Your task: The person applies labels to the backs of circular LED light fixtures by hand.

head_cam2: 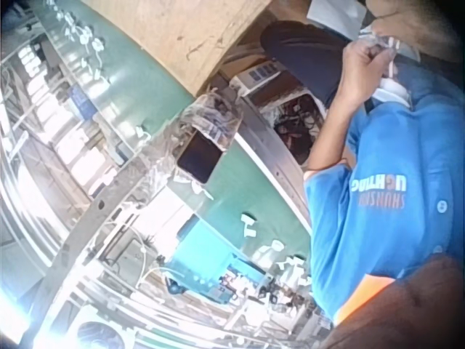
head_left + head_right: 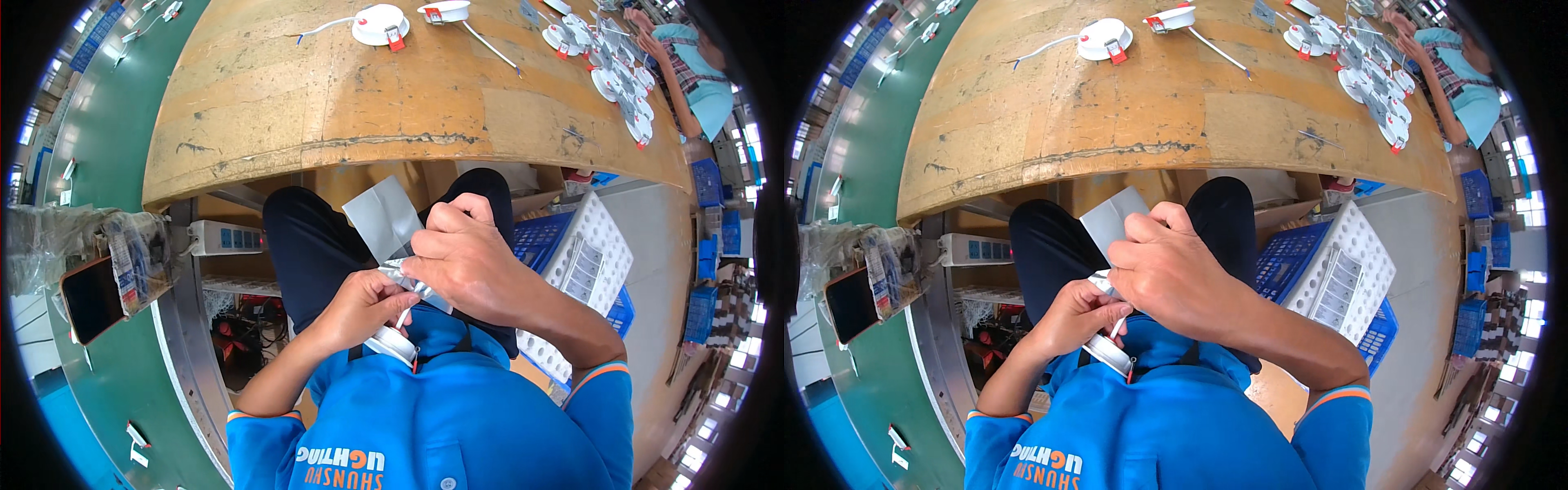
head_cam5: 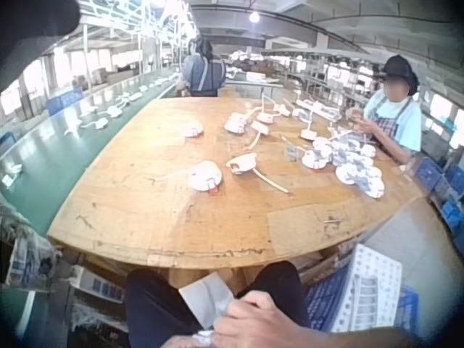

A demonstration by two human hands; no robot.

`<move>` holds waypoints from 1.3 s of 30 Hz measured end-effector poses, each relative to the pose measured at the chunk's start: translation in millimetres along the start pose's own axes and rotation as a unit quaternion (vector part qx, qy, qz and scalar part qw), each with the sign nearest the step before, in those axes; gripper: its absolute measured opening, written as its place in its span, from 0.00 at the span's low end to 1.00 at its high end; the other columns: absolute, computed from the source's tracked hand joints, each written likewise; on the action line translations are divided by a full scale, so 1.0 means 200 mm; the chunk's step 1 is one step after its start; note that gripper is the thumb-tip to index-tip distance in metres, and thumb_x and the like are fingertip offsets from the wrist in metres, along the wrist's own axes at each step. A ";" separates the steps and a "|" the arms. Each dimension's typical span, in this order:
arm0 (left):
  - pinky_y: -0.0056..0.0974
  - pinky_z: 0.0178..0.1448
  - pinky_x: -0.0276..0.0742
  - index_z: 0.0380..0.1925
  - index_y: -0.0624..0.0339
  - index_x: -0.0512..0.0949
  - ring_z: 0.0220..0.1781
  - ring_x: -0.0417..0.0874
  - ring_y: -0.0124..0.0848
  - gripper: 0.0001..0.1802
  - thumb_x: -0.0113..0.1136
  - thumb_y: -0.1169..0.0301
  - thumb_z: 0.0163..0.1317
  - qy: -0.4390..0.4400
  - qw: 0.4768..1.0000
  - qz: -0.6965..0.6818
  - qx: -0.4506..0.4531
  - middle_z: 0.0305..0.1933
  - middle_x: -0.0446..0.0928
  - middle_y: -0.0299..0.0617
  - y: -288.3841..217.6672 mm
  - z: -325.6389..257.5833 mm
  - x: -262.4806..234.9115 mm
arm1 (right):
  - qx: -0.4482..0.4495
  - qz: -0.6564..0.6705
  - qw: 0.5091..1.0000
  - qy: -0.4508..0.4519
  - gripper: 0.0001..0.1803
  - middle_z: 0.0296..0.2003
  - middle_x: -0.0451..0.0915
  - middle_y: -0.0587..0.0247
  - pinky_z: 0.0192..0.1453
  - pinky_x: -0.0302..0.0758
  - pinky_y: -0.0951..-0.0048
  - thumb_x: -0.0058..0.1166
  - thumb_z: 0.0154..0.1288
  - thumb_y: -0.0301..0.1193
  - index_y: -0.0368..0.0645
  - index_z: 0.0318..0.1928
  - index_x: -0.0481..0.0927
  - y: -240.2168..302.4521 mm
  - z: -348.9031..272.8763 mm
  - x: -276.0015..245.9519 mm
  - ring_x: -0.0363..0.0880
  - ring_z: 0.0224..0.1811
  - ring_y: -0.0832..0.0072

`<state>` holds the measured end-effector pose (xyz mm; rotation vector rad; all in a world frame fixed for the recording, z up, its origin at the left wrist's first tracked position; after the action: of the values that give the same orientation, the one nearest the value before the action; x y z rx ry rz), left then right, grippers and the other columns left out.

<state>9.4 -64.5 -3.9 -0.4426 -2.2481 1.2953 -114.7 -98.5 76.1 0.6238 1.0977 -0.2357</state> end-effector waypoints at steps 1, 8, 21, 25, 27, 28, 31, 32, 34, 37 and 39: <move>0.24 0.22 0.68 0.27 0.63 0.75 0.19 0.73 0.17 0.06 0.53 0.72 0.58 0.006 1.000 -0.012 -0.009 0.18 0.74 0.33 0.01 0.00 0.00 | 0.000 -0.002 1.000 0.004 0.08 0.20 0.65 0.72 0.42 0.55 0.67 0.52 0.39 0.29 0.45 0.26 0.78 0.00 0.00 0.00 0.64 0.30 0.75; 0.24 0.22 0.67 0.23 0.63 0.75 0.18 0.72 0.17 0.13 0.52 0.65 0.59 0.057 0.998 -0.004 0.015 0.19 0.75 0.34 -0.03 0.02 -0.02 | -0.009 0.012 1.000 0.004 0.06 0.19 0.65 0.73 0.42 0.55 0.67 0.53 0.39 0.30 0.47 0.24 0.78 -0.04 -0.01 0.00 0.65 0.30 0.75; 0.24 0.23 0.71 0.24 0.64 0.75 0.19 0.77 0.23 0.18 0.46 0.60 0.62 0.050 0.997 -0.058 0.003 0.17 0.75 0.38 0.00 0.05 -0.01 | 0.013 0.025 0.998 -0.055 0.07 0.18 0.63 0.74 0.42 0.55 0.67 0.57 0.38 0.28 0.49 0.24 0.78 -0.07 -0.03 -0.07 0.62 0.27 0.75; 0.25 0.22 0.70 0.23 0.64 0.75 0.18 0.77 0.22 0.18 0.46 0.62 0.62 0.039 0.998 -0.056 -0.005 0.16 0.74 0.37 0.01 0.05 -0.01 | -0.017 -0.012 0.998 -0.066 0.07 0.19 0.65 0.72 0.43 0.56 0.66 0.56 0.39 0.27 0.46 0.25 0.78 -0.04 -0.03 -0.05 0.64 0.28 0.75; 0.25 0.22 0.70 0.23 0.64 0.75 0.18 0.76 0.21 0.17 0.46 0.63 0.62 0.043 0.999 -0.025 0.002 0.16 0.74 0.37 0.02 0.05 -0.01 | -0.023 -0.019 0.998 -0.055 0.07 0.20 0.66 0.72 0.43 0.57 0.65 0.55 0.39 0.27 0.45 0.25 0.77 -0.03 -0.02 -0.03 0.64 0.28 0.75; 0.25 0.22 0.70 0.23 0.64 0.75 0.18 0.76 0.21 0.17 0.46 0.63 0.62 0.044 0.999 -0.026 0.003 0.16 0.74 0.37 0.01 0.05 -0.01 | -0.027 -0.024 0.998 -0.051 0.06 0.20 0.66 0.72 0.44 0.57 0.65 0.55 0.40 0.27 0.44 0.24 0.77 -0.03 -0.02 -0.03 0.65 0.29 0.75; 0.25 0.22 0.70 0.21 0.64 0.74 0.17 0.75 0.21 0.17 0.46 0.63 0.62 0.024 1.000 -0.006 0.008 0.15 0.73 0.36 -0.01 0.04 0.00 | -0.037 -0.039 0.998 -0.027 0.06 0.20 0.66 0.72 0.45 0.58 0.65 0.54 0.40 0.27 0.43 0.24 0.77 -0.02 -0.01 -0.02 0.65 0.29 0.75; 0.25 0.21 0.70 0.21 0.64 0.74 0.17 0.75 0.21 0.17 0.45 0.64 0.62 0.016 1.000 0.001 0.002 0.15 0.73 0.36 -0.01 0.04 0.00 | -0.043 -0.049 0.998 -0.008 0.06 0.20 0.65 0.72 0.45 0.58 0.64 0.54 0.39 0.27 0.43 0.23 0.76 -0.02 0.00 -0.02 0.65 0.29 0.75; 0.26 0.21 0.70 0.20 0.64 0.73 0.17 0.75 0.21 0.17 0.45 0.65 0.63 0.010 1.000 0.008 -0.005 0.14 0.73 0.36 -0.02 0.03 0.00 | -0.055 -0.069 0.996 -0.002 0.05 0.20 0.66 0.71 0.46 0.58 0.65 0.54 0.39 0.27 0.42 0.23 0.76 0.00 0.00 -0.02 0.65 0.29 0.75; 0.26 0.20 0.70 0.19 0.64 0.72 0.17 0.75 0.21 0.17 0.44 0.66 0.63 0.022 0.999 0.037 0.003 0.14 0.72 0.35 -0.03 0.03 0.01 | -0.070 -0.093 0.993 0.018 0.04 0.20 0.66 0.71 0.46 0.59 0.65 0.54 0.39 0.26 0.42 0.22 0.76 0.02 0.01 -0.02 0.65 0.29 0.75; 0.26 0.20 0.70 0.21 0.64 0.73 0.17 0.75 0.22 0.15 0.44 0.67 0.62 0.024 0.998 0.056 0.005 0.15 0.73 0.36 -0.05 0.03 0.02 | -0.073 -0.098 0.992 0.032 0.04 0.20 0.66 0.71 0.46 0.59 0.65 0.54 0.39 0.26 0.42 0.22 0.76 0.02 0.02 -0.03 0.65 0.29 0.75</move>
<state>3.4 -71.9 3.4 -0.5970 -2.2032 1.3355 -112.2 -98.0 83.5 0.3946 1.2284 -0.3035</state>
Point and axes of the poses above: each hand's wrist, its own z-axis towards the middle knuckle, its own x-axis out of the palm, y = z × x, the point moved 4 cm from there along z, towards the middle knuckle
